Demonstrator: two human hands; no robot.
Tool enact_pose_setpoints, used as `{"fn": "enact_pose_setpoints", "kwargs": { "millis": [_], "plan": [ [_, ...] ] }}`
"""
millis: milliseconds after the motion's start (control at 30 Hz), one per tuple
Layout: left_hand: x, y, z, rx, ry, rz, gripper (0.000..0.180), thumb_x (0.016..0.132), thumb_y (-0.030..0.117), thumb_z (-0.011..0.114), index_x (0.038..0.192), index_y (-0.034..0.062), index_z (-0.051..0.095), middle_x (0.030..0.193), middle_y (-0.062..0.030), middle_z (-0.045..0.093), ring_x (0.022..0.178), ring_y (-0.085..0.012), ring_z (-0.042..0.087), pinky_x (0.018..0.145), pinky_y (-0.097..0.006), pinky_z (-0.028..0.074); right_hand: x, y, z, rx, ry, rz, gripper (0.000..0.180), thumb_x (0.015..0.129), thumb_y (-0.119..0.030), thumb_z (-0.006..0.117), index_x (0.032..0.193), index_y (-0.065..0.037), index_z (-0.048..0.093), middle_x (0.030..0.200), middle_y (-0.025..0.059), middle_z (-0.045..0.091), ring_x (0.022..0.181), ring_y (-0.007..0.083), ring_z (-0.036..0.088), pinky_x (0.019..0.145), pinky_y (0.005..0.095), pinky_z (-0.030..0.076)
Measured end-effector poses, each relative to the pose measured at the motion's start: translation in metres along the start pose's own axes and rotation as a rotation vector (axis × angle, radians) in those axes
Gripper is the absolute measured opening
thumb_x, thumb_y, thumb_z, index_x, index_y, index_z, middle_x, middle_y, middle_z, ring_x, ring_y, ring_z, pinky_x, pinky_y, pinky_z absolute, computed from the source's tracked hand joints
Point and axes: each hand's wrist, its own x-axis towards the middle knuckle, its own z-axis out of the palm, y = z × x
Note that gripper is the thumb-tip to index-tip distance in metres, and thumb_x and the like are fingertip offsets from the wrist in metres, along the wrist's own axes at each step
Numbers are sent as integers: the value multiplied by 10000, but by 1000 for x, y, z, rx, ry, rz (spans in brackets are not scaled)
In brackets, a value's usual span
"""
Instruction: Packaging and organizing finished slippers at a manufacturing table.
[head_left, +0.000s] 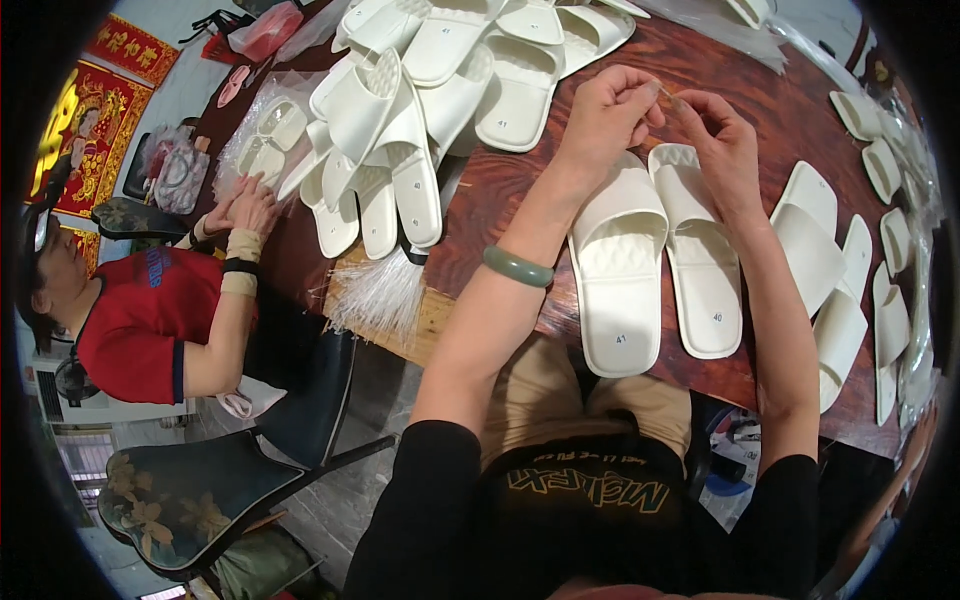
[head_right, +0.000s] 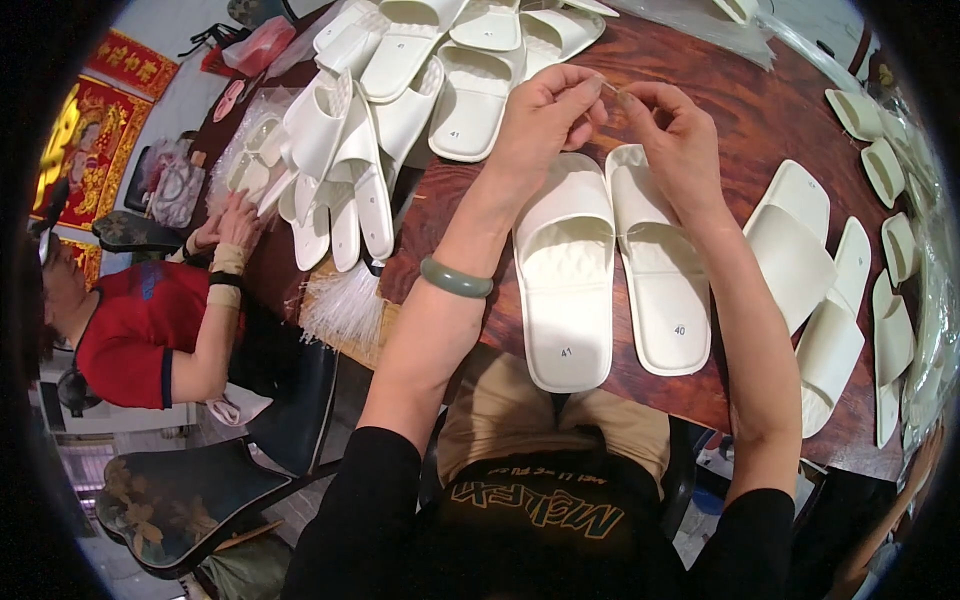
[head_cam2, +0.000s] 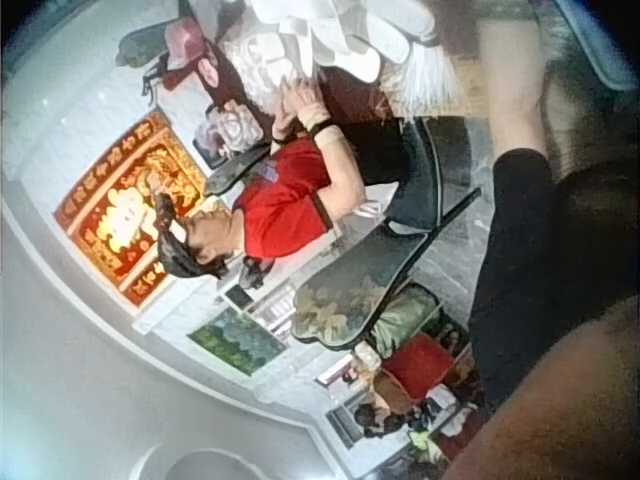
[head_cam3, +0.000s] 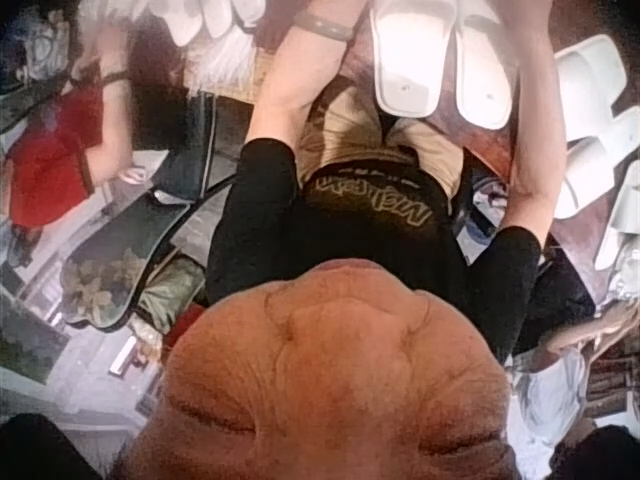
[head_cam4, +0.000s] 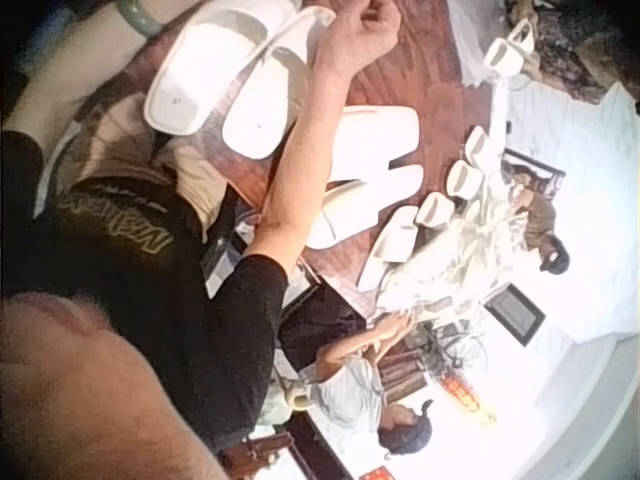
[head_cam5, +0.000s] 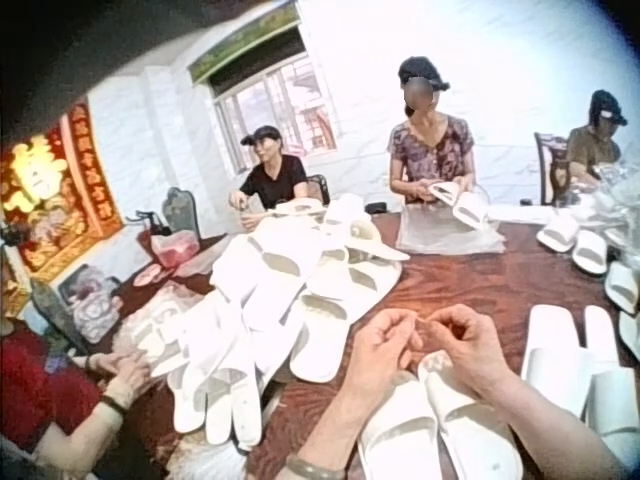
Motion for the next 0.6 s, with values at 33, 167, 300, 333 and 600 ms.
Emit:
{"fn": "enact_pose_setpoints", "kwargs": {
  "millis": [33, 167, 300, 333, 600],
  "plan": [
    [1, -1, -1, 5, -5, 12, 168, 886, 155, 566, 973, 12, 575, 687, -12, 578, 508, -41, 427, 445, -163, 305, -1, 0, 1, -9, 5, 8, 170, 838, -139, 629, 936, -3, 655, 740, -33, 589, 609, 22, 416, 541, 187, 360],
    [1, -2, -11, 13, -2, 13, 179, 888, 161, 568, 990, 15, 574, 698, -12, 581, 519, -39, 432, 447, -164, 312, 2, 2, 11, 68, -4, -100, 177, 828, -151, 632, 927, -7, 659, 755, -2, 623, 608, 38, 450, 545, 210, 392],
    [1, 2, -12, -58, -48, -56, 190, 902, 174, 549, 1016, 24, 570, 734, -5, 580, 539, -39, 445, 454, -167, 327, -1, -8, 12, 76, 6, -60, 182, 820, -160, 637, 903, 1, 656, 735, 7, 608, 606, 50, 456, 539, 216, 392],
    [2, 2, -12, -62, -57, -62, 190, 902, 174, 549, 1016, 24, 570, 734, -5, 580, 539, -39, 445, 454, -167, 327, -1, -7, 10, 70, 15, -56, 182, 820, -160, 637, 903, 1, 656, 735, 7, 608, 606, 50, 456, 539, 216, 392],
    [3, 0, -11, -100, -73, -84, 190, 909, 168, 536, 1033, 27, 564, 756, 3, 574, 564, -39, 457, 468, -173, 345, 0, -7, 6, 44, -1, -61, 187, 806, -172, 633, 893, -8, 658, 736, 22, 609, 608, 68, 464, 555, 234, 398]
  ]
}}
